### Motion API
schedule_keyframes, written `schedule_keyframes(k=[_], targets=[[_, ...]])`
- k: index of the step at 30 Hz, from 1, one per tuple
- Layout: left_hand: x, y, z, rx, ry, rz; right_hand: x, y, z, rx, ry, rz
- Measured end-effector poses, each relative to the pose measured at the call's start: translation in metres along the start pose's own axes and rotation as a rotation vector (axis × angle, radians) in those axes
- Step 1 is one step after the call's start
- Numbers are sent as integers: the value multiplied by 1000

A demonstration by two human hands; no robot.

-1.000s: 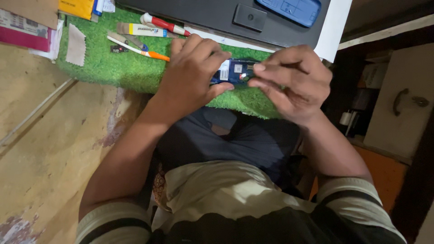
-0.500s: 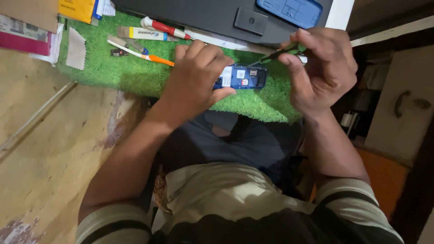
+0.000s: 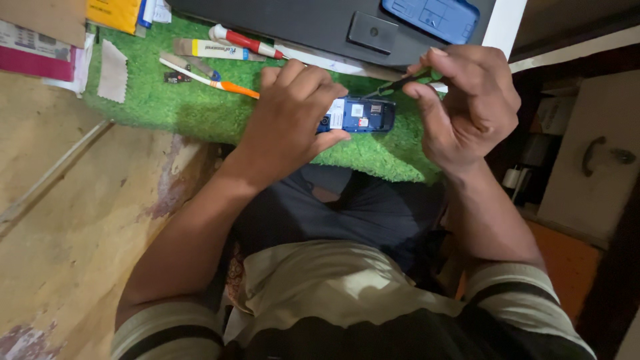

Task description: The person sits at a repair bench and disassembles a small blue mobile phone. They remove the back cover and battery, place the cover on a laptop, then use a screwdriver and a pry tool to unscrew and lift internal components from the phone body.

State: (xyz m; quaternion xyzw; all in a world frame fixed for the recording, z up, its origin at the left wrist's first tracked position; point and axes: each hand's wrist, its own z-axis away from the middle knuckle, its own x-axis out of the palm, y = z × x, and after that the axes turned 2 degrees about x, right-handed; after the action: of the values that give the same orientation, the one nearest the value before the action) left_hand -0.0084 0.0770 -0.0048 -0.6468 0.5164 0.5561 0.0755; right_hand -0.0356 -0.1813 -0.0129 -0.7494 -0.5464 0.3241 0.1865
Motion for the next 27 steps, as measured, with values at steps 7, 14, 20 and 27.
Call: schedule_keyframes(k=[7, 14, 20, 27], targets=[[2, -1, 0, -5, 1, -11, 1, 3, -4, -8, -24, 22], [4, -3, 1, -18, -13, 0, 3, 5, -5, -31, -57, 54], [5, -5, 2, -19, -24, -7, 4, -2, -15, -66, -144, 98], [3, -5, 1, -7, -16, 3, 5, -8, -35, -90, -308, 89]])
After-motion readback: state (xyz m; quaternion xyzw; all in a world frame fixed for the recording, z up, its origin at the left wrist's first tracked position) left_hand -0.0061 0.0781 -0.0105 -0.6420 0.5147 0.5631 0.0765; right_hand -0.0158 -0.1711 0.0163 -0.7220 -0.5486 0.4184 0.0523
